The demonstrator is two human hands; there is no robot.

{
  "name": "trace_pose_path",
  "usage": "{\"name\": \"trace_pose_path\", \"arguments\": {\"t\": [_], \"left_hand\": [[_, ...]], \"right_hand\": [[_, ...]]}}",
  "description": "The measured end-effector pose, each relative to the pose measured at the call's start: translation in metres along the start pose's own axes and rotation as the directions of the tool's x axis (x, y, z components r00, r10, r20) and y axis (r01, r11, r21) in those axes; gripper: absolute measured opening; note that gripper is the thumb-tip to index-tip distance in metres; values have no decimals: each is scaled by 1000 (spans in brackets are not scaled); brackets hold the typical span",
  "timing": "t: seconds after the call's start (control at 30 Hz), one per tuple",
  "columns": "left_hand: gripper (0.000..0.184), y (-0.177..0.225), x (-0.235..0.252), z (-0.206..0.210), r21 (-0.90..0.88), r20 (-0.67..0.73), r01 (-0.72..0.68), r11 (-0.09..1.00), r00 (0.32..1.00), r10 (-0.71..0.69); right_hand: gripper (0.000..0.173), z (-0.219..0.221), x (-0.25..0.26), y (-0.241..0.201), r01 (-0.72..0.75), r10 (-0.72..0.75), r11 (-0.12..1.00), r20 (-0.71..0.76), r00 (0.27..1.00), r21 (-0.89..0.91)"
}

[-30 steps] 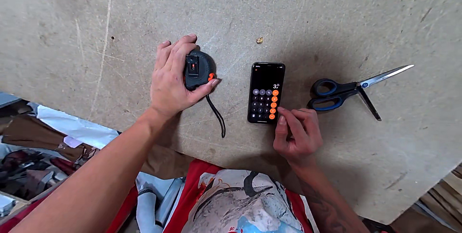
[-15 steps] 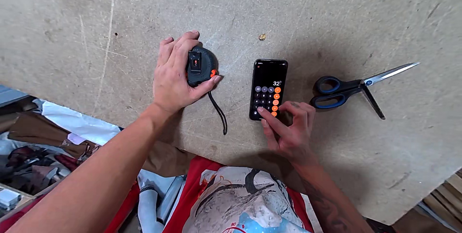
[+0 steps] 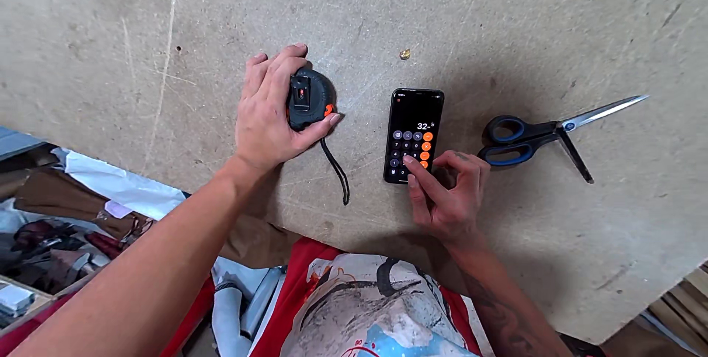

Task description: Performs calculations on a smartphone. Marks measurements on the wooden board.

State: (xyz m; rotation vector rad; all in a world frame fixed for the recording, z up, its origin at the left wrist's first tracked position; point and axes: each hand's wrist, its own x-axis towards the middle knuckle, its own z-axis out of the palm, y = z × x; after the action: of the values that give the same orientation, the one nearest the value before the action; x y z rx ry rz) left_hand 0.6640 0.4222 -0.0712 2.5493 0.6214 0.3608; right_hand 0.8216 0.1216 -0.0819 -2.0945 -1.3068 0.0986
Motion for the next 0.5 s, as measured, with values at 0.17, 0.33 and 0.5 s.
{"name": "trace_pose_path", "arguments": {"t": [0.17, 0.33, 0.5], "left_hand": [[80, 0, 0, 1, -1, -6, -6, 1000, 1000, 6], [81, 0, 0, 0, 0, -7, -10, 1000, 1000, 10], [80, -1, 0, 1, 1, -9, -9, 1000, 1000, 9]], "right_hand": [[29, -1, 3, -2, -41, 41, 999, -10, 999, -11], [31, -1, 2, 0, -22, 22, 1000, 18, 1000, -3], [29, -7, -1, -2, -17, 20, 999, -90, 996, 39]]}}
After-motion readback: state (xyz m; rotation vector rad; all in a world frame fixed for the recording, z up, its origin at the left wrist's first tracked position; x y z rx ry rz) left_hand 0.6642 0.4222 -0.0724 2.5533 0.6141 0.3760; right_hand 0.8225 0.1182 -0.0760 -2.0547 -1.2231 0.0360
